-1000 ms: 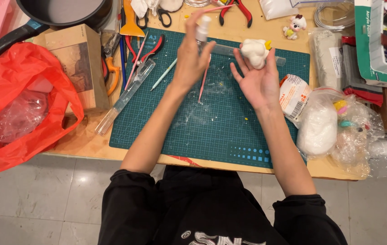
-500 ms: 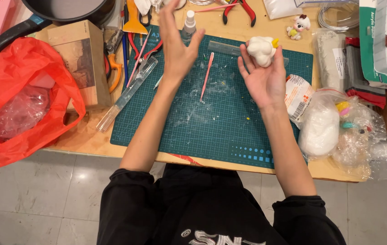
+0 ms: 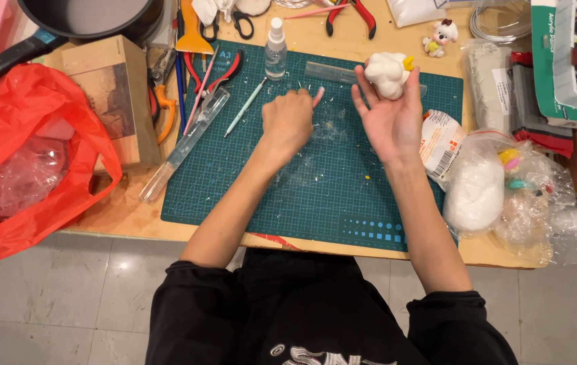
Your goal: Shaping a small white and yellow clay object using a sculpting tool on a workbench.
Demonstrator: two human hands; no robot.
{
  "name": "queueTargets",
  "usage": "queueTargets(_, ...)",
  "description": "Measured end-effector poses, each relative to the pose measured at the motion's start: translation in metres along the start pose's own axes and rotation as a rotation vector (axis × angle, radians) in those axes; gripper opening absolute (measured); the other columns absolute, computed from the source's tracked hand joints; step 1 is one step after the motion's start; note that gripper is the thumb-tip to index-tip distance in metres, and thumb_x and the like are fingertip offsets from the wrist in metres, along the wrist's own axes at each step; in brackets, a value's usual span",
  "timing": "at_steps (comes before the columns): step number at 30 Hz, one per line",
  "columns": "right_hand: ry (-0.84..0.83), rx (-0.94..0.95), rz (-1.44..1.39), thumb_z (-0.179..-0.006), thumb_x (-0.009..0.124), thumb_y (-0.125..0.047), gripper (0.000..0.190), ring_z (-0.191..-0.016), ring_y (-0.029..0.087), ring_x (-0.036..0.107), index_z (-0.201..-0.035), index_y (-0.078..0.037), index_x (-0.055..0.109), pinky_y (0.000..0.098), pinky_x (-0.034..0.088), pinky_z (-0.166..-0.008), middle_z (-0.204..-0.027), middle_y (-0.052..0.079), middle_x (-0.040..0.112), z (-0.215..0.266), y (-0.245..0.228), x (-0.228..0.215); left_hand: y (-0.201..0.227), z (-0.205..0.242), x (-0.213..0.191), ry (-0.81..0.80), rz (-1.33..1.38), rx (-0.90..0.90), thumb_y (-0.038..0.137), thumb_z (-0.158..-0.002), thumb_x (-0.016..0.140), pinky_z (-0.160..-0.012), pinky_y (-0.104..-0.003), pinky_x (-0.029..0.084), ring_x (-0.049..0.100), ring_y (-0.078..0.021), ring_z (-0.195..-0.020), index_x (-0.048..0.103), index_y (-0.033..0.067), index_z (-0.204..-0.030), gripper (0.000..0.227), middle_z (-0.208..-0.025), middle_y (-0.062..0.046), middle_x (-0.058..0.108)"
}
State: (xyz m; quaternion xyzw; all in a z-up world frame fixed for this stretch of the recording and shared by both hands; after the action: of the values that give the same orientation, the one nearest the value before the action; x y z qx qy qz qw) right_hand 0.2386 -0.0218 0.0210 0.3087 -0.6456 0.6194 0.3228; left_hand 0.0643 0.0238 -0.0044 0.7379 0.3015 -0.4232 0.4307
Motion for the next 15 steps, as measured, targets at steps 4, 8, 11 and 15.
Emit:
queueTargets(4,0.019,-0.01,-0.002,-0.107,0.045,-0.051,0.055,-0.138,0.028,0.058,-0.139,-0.008,0.055,0.0441,0.044,-0.119,-0.14,0.012,0.063,-0.001,0.0,-0.004,0.012,-0.001,-0.042,-0.076,0.07,-0.071,0.02,-0.099,0.066,-0.066,-0.054,0.054,0.072,-0.0412,-0.081,0.064,0.0006,-0.103,0.02,-0.086,-0.022,0.073)
queueTargets(8,0.008,-0.025,0.004,-0.107,0.046,-0.05,0.056,-0.139,0.028,0.057,-0.14,-0.006,0.054,0.0439,0.044,-0.121,-0.14,0.012,0.063,-0.001,-0.001,-0.003,0.044,0.002,-0.095,0.255,0.388,0.133,0.018,-0.104,0.064,-0.068,-0.05,0.05,0.068,-0.0376,-0.079,0.061,0.0045,-0.104,0.014,-0.085,-0.014,0.071)
queueTargets(11,0.011,-0.021,-0.005,-0.107,0.046,-0.05,0.057,-0.139,0.028,0.057,-0.14,-0.005,0.053,0.0442,0.044,-0.122,-0.141,0.013,0.062,-0.001,0.0,-0.003,0.064,0.014,-0.114,0.459,0.475,0.338,0.014,-0.103,0.065,-0.074,-0.045,0.051,0.065,-0.0334,-0.082,0.059,0.0052,-0.104,0.011,-0.092,-0.01,0.065)
queueTargets(15,0.021,-0.028,-0.045,-0.108,0.047,-0.047,0.057,-0.14,0.029,0.056,-0.141,-0.001,0.052,0.0445,0.046,-0.123,-0.141,0.014,0.06,-0.002,0.0,-0.004,0.072,0.023,-0.122,0.528,0.43,0.418,0.009,-0.101,0.068,-0.073,-0.04,0.049,0.06,-0.0281,-0.08,0.061,0.0061,-0.102,0.008,-0.093,-0.008,0.058)
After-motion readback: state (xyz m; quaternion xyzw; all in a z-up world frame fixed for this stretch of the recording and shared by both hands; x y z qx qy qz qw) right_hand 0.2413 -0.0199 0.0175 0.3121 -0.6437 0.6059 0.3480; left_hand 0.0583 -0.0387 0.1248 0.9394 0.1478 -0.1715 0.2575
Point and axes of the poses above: each hand's wrist, its own z-axis away from the middle knuckle, its own x-axis out of the palm, y = z × x, the point moved 8 cm from there along -z, towards the middle knuckle
